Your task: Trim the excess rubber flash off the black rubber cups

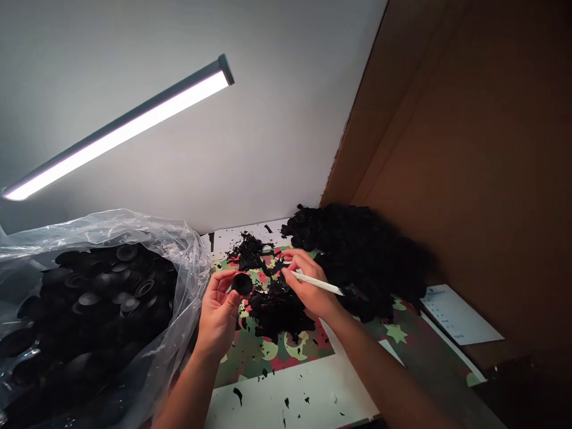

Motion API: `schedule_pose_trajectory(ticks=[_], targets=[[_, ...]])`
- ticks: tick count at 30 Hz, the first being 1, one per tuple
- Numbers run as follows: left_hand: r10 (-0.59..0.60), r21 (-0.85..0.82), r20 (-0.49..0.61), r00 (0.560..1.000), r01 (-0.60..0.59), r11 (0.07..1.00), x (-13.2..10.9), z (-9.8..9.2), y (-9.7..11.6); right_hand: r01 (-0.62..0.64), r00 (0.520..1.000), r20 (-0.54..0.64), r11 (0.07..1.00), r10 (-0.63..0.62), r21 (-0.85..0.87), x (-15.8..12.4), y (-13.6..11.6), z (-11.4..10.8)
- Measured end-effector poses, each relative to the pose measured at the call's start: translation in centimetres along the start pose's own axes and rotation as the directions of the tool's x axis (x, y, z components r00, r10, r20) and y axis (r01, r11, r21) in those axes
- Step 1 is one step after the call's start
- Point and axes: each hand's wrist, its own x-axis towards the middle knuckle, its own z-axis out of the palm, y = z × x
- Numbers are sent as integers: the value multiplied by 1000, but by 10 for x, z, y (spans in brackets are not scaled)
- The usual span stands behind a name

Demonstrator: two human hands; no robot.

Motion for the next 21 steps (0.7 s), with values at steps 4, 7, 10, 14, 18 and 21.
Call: schedule_pose_trajectory(ticks=[4, 7, 10, 14, 18, 21], targets=[[-96, -104, 17, 995, 98, 990, 1, -3, 1, -127, 959, 260, 991, 112, 44, -16, -6, -10], [-123, -125, 28, 992, 125, 984, 2, -6, -1, -167, 900, 406, 986, 161, -20, -30, 0, -24], [-138, -124, 23, 990, 139, 982, 2, -7, -3, -122, 929, 301, 947, 214, -296, -40, 17, -44], [-165, -120, 57, 985, 171, 978, 1, -1, -4, -8, 909, 318, 775, 269, -632, -47, 37, -63], [-171, -129, 106, 980, 184, 974, -3, 5, -2, 178, 874, 442, 713, 202, -678, -48, 43, -62], [-154, -136, 123, 980, 170, 976, -5, 5, -3, 246, 865, 473, 683, 165, -688, -47, 46, -55]])
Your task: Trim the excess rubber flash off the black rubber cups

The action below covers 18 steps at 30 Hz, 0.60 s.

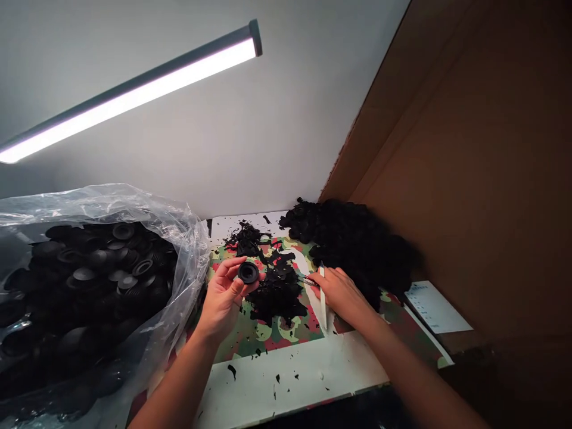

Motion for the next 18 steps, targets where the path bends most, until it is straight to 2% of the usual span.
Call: schedule_pose_trajectory(ticks=[5, 8, 10, 12, 15, 16, 18], targets=[[63, -7, -15, 998, -63, 998, -1, -3, -2, -137, 985, -104, 991, 137, 3, 7, 1, 6], [61, -5, -36, 998, -61, 998, -1, -4, -2, -220, 934, -246, 959, 260, 178, 11, 0, 2], [53, 12, -45, 998, -53, 999, -1, -4, -3, -199, 890, -311, 898, 334, 394, 13, -4, -6], [59, 26, -47, 997, -57, 998, -2, -4, -4, -135, 886, -257, 745, 386, 653, 15, -12, -16], [77, 46, -41, 996, -75, 996, -2, -4, -6, -99, 935, -55, 408, 351, 908, 15, -31, -31], [84, 54, -36, 996, -82, 995, -2, -4, -6, -95, 945, -20, 334, 326, 938, 15, -38, -36], [104, 71, -28, 994, -102, 992, -3, -4, -8, -44, 964, -37, 296, 263, 954, 14, -50, -45]])
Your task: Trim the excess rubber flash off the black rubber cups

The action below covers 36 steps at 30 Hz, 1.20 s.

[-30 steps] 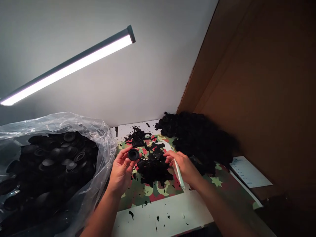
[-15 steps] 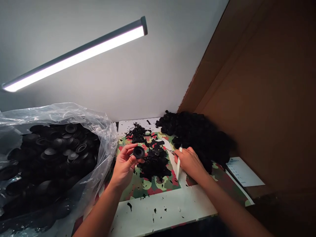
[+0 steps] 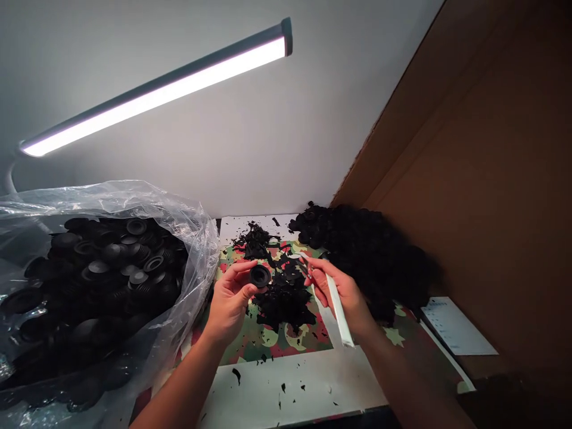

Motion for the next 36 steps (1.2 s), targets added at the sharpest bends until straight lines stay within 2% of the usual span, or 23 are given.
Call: schedule_pose_trajectory(ticks=[2, 5, 8, 12, 15, 21, 36], targets=[[24, 22, -5, 1000, -24, 999, -1, -1, -1, 120, 991, 59, 992, -117, -40, -2, -11, 6], [48, 63, -20, 999, -47, 997, -2, -2, -1, 298, 950, 143, 942, -277, -156, -3, -22, 11], [72, 99, -12, 997, -70, 993, -2, -3, 0, 405, 909, 205, 884, -362, -235, -4, -28, 16], [117, 162, 17, 993, -118, 980, -3, -4, 2, 496, 862, 262, 831, -435, -252, -3, -29, 21], [142, 194, 24, 990, -144, 970, -5, -3, 2, 517, 852, 250, 815, -460, -260, -3, -27, 25], [134, 185, 11, 991, -134, 974, -7, -1, 4, 498, 867, 162, 818, -471, -289, -7, -22, 33], [141, 138, -62, 988, -131, 982, -8, 6, 0, 546, 827, 84, 759, -556, -355, -9, -24, 44]])
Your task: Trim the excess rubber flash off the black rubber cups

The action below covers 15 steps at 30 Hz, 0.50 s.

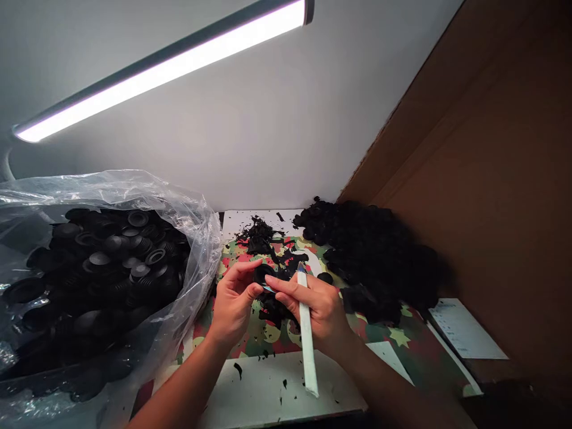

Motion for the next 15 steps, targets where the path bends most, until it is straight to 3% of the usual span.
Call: schedule_pose_trajectory(ticks=[15], targets=[[-25, -134, -88, 996, 13, 991, -3, 2, -8, -32, 999, -41, 999, 31, -22, -1, -9, 7]])
